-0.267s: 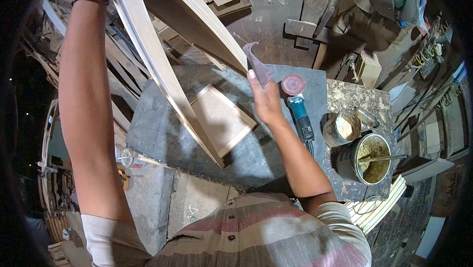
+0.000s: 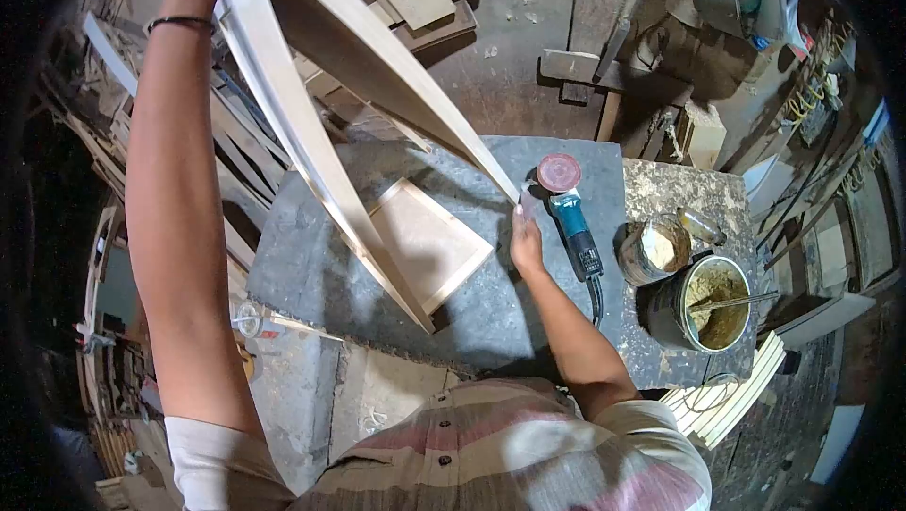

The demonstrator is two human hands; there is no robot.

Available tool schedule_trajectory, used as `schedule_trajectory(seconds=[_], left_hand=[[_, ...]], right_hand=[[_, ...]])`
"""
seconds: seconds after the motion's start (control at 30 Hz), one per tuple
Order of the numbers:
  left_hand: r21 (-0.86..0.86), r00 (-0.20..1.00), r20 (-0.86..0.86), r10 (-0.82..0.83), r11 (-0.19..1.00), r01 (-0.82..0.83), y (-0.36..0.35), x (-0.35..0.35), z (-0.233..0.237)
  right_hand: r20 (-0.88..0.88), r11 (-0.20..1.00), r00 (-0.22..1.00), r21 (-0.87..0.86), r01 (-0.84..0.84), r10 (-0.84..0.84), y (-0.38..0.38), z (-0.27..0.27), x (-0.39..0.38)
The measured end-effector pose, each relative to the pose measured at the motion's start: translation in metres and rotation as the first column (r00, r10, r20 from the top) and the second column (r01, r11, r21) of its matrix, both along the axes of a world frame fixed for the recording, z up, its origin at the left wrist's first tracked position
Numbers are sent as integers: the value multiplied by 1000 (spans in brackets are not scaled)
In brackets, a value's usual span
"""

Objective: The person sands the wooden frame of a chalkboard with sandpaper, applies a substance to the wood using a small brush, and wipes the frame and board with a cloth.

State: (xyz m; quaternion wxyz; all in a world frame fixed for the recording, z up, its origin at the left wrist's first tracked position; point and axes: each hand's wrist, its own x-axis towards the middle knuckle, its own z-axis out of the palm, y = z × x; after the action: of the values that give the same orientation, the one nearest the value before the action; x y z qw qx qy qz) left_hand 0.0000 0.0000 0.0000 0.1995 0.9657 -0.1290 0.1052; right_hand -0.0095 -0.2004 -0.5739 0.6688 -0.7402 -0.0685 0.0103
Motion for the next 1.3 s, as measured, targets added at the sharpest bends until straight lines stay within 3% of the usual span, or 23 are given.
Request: schedule_trajectory(seconds=[0.03, 0.07, 0.1, 0.17, 0.23, 0.33, 0.37, 0.4, 0.47, 0.5, 0.53, 0.57, 0.63, 0.7, 0.73, 0.8, 0.9, 1.0, 1.07, 1.1, 1.13, 1.2, 1.3], left_hand=[[-47, 999, -19, 34, 998, -35, 3, 4, -2], [-91, 984, 18, -175, 980, 176, 22, 22, -3], [-53, 927, 26, -373, 926, 374, 35, 35, -1], [-65, 982, -16, -187, 980, 186, 7, 3, -5], [-49, 973, -48, -225, 974, 223, 15, 7, -6], [-11, 990, -67, -120, 993, 120, 35, 29, 1], [7, 996, -70, -49, 999, 50, 34, 32, 0], [-31, 997, -78, -7, 1000, 5, 27, 29, 0], [-14, 995, -94, 16, 1000, -18, 24, 32, 2], [-13, 994, -104, 38, 999, -40, 25, 31, 3], [-24, 991, -127, 26, 999, -30, 27, 32, 4], [-69, 993, -119, 10, 997, -18, 31, 33, 2], [-111, 992, -116, -49, 993, 36, 30, 30, -1], [-113, 969, -109, -221, 971, 209, 32, 26, -1], [-78, 981, -64, -181, 981, 176, 27, 25, -2], [-71, 988, -5, -154, 986, 153, 18, 20, -6], [-60, 984, 73, -163, 984, 167, 10, 14, -8], [-48, 977, 90, -194, 979, 199, 16, 22, -7], [-162, 981, 106, -164, 970, 180, 21, 28, -7], [-170, 980, 108, -169, 968, 185, 23, 31, -7], [-184, 984, 126, -130, 971, 152, 24, 31, -8], [-206, 981, 157, -113, 968, 145, 28, 35, -11], [-184, 958, 267, -103, 971, 155, 26, 25, -9]], right_hand=[[50, 998, 999, 53, 12, -15, 10, 31, -4], [86, 994, 995, 108, 33, -42, 18, 62, -14], [270, 994, 962, 107, 12, -41, 28, 113, -19], [580, 988, 812, 151, -29, -65, 42, 198, -30], [610, 993, 784, 81, 84, -117, 58, 214, -23], [562, 991, 817, 34, 132, -128, 53, 144, -13], [594, 963, 760, 212, 168, -263, 53, 96, -8], [491, 940, 807, 249, 232, -329, 54, 35, -1], [255, 944, 909, 91, 316, -329, 31, -48, 5], [222, 964, 938, 69, 257, -266, 17, -97, 12], [30, 973, 974, -29, 228, -227, 13, -113, 5], [44, 976, 975, -12, 219, -218, 15, -106, 0], [108, 964, 959, -19, 267, -264, 30, -57, -4], [381, 951, 875, 37, 307, -297, 51, 21, -23], [353, 965, 898, 80, 250, -262, 51, 82, -34], [509, 979, 837, 132, 154, -200, 55, 167, -38], [814, 980, 550, 192, 48, -186, 61, 315, -33], [922, 988, 367, 149, -38, -125, 77, 409, -21], [889, 988, 455, 112, -107, -52, 71, 428, -25], [845, 979, 534, 87, -182, 25, 70, 431, -26], [856, 968, 516, 161, -192, -40, 71, 408, -25], [846, 977, 513, 206, -56, -149, 64, 338, -24], [609, 995, 792, -49, 90, -41, 23, 175, -29]])
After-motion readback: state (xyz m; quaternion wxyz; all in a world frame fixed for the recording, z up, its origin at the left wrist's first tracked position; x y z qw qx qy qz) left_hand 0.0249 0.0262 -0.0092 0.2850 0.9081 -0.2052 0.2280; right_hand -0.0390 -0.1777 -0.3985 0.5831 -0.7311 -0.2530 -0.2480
